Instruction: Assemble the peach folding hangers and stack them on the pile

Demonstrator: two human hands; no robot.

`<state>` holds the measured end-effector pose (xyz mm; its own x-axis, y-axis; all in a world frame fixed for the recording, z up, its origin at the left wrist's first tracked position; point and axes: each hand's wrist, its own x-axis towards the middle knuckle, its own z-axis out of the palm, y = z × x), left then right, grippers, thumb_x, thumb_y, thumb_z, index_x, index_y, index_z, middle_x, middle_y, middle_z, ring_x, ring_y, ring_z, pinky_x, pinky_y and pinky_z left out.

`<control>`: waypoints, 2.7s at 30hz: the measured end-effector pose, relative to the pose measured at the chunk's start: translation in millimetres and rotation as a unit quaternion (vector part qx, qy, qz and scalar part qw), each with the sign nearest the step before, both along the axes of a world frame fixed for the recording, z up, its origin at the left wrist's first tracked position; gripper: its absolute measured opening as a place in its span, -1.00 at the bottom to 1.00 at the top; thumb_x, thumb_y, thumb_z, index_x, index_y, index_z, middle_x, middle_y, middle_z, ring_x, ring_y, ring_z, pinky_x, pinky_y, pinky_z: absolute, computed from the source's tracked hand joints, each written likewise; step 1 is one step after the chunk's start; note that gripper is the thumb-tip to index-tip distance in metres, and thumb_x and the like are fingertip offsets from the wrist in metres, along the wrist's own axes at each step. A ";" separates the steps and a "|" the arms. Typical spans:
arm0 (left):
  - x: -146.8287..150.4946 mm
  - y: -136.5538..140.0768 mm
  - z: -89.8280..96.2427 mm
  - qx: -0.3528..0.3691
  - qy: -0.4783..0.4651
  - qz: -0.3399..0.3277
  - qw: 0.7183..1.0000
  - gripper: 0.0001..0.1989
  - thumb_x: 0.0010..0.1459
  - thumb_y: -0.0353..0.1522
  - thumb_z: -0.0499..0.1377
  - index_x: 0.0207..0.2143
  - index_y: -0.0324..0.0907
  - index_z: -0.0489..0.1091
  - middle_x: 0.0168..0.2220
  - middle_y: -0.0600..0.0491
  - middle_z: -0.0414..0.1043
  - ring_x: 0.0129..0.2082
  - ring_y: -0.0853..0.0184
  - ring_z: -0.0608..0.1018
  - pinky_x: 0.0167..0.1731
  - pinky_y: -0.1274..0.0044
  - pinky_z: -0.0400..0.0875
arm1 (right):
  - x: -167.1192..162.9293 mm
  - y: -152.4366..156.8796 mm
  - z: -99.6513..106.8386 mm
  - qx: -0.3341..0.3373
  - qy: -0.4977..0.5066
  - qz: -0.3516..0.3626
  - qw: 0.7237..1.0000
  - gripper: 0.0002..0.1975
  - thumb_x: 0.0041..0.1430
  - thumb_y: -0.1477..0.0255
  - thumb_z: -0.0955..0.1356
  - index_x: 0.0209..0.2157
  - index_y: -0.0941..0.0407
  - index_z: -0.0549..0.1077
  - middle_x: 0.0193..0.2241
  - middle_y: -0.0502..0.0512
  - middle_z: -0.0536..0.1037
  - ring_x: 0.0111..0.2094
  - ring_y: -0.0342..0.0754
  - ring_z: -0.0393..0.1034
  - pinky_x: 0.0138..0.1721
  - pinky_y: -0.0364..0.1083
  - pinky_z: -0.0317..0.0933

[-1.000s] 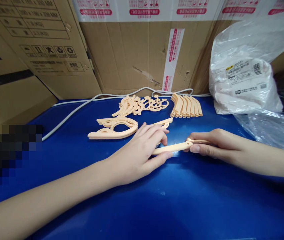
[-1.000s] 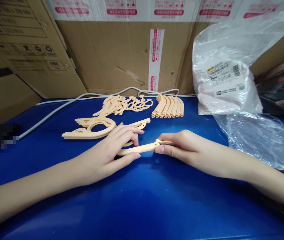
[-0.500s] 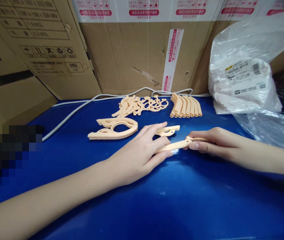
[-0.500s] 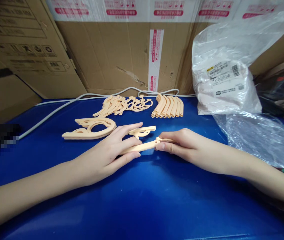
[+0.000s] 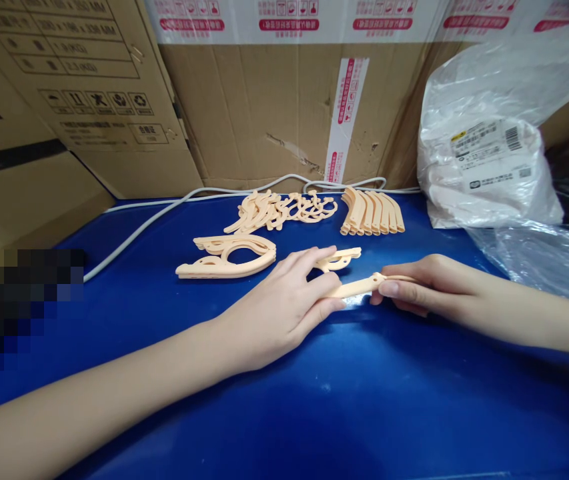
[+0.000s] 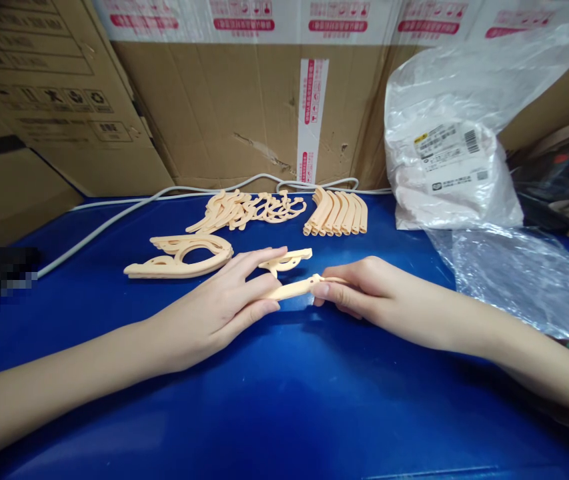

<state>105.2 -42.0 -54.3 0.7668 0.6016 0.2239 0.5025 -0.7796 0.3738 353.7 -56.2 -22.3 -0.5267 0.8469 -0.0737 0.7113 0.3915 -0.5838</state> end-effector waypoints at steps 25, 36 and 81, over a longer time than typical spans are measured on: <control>0.2 0.4 1.7 -0.013 0.017 -0.001 1.000 -0.65 0.41 -0.22 -0.15 -0.18 -0.15 0.37 0.30 -0.10 0.07 0.32 0.19 0.09 0.29 0.22 0.02 | -1.1 -3.5 -17.4 0.320 -0.175 0.100 0.926 -0.67 0.42 0.28 0.07 -0.42 0.08 0.19 -0.60 -0.04 0.37 -0.67 -0.14 0.25 -0.58 -0.11 -0.07; 0.0 -1.7 0.4 -0.003 0.021 -0.006 1.000 -0.65 0.41 -0.23 -0.15 -0.16 -0.17 0.38 0.31 -0.11 0.07 0.31 0.18 0.10 0.28 0.25 0.05 | -2.4 -5.4 -15.4 0.401 -0.234 0.116 0.878 -0.70 0.40 0.34 0.09 -0.42 0.08 0.20 -0.59 -0.04 0.33 -0.63 -0.10 0.33 -0.55 -0.09 -0.02; 0.2 -0.5 0.3 0.012 0.035 -0.016 0.999 -0.66 0.41 -0.24 -0.15 -0.17 -0.17 0.36 0.30 -0.09 0.10 0.29 0.16 0.14 0.25 0.26 0.08 | 2.1 2.7 -16.3 0.276 -0.123 0.091 0.949 -0.56 0.34 0.21 0.22 -0.59 0.12 0.19 -0.65 -0.09 0.22 -0.66 -0.25 0.12 -0.56 -0.16 -0.11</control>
<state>105.4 -42.5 -54.0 0.7997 0.5718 0.1828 0.5015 -0.8037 0.3203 355.8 -53.5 -38.6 -0.6921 0.6887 0.2162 0.6906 0.7189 -0.0791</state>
